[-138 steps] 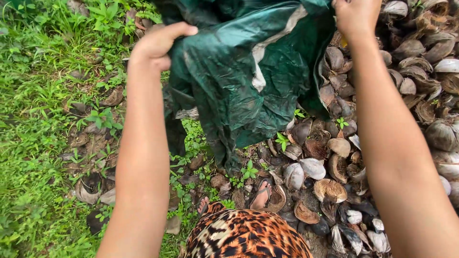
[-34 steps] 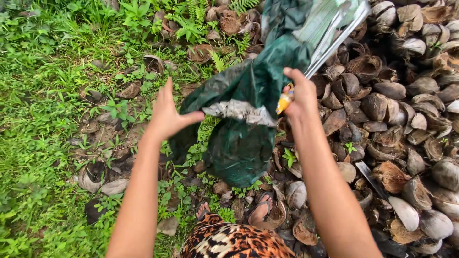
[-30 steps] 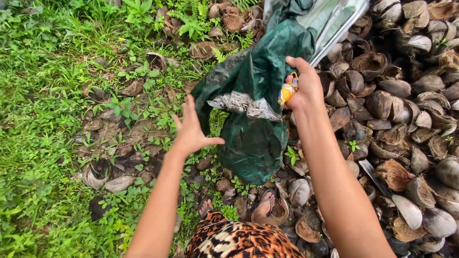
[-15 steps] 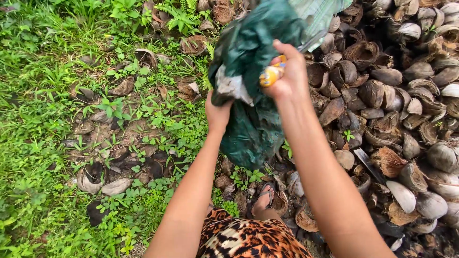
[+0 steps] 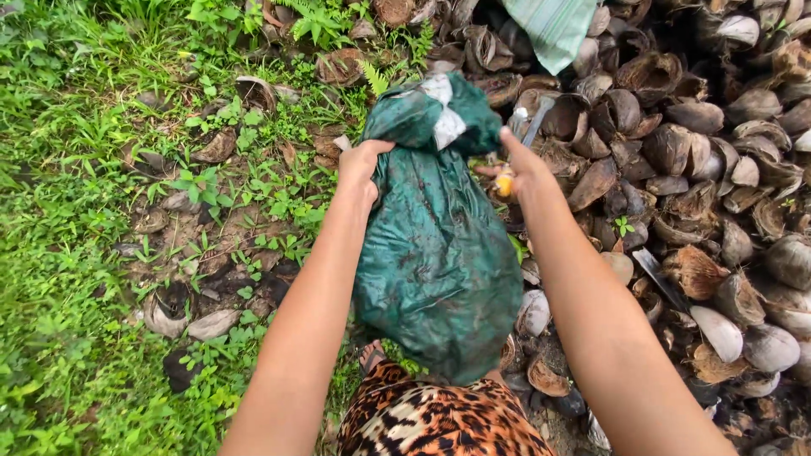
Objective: Picking up plastic waste and other debris from a large pile of coconut husks using a grabber tool and collecting it in a sack.
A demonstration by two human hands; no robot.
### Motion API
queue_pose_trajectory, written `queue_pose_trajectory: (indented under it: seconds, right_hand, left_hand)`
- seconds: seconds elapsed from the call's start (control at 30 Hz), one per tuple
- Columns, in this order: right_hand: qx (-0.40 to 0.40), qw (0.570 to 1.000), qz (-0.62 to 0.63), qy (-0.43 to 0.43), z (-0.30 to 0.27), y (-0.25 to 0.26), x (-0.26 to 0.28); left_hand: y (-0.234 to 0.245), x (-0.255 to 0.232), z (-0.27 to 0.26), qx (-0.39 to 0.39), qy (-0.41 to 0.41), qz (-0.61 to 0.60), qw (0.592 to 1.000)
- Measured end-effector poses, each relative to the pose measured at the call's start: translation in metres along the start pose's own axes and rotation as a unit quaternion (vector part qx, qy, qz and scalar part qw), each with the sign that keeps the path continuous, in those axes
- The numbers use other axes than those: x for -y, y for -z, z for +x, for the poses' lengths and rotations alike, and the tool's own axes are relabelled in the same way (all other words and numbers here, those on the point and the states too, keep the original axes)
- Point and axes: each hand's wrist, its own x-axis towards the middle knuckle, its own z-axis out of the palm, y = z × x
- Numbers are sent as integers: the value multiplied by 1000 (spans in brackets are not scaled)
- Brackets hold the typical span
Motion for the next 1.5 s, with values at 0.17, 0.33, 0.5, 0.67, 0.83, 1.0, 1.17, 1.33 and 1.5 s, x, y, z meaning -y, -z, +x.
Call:
queue_pose_trajectory:
  seconds: [0.17, 0.33, 0.5, 0.67, 0.83, 1.0, 1.17, 1.33, 1.5]
  right_hand:
    - [-32, 991, -131, -13, -65, 17, 37]
    - [-11, 984, -131, 119, -102, 47, 56]
    - [9, 970, -192, 152, -135, 63, 5]
    - [-21, 975, -179, 128, -156, 54, -37]
    - [-53, 976, -162, 133, -148, 75, -57]
    - [-99, 964, -165, 181, -153, 118, -60]
    - [-165, 948, -205, 178, -136, 174, -70]
    - [-205, 955, -177, 122, -100, 211, -81]
    - [-203, 964, -142, 94, -50, 217, -64]
  left_hand:
    - [35, -3, 12, -48, 41, -10, 998]
    - [74, -18, 38, 58, 81, -40, 994]
    - [76, -64, -5, 29, 50, -50, 997]
    - [79, -74, -13, -20, 23, -63, 998]
    - [86, -69, 0, -21, -15, -75, 997]
    - [88, -42, 2, -44, -99, -108, 988]
    - [97, -16, 16, -113, -99, -74, 986]
    - [82, 4, 43, -109, -68, -65, 990]
    - [21, 28, 102, -100, -46, -64, 992]
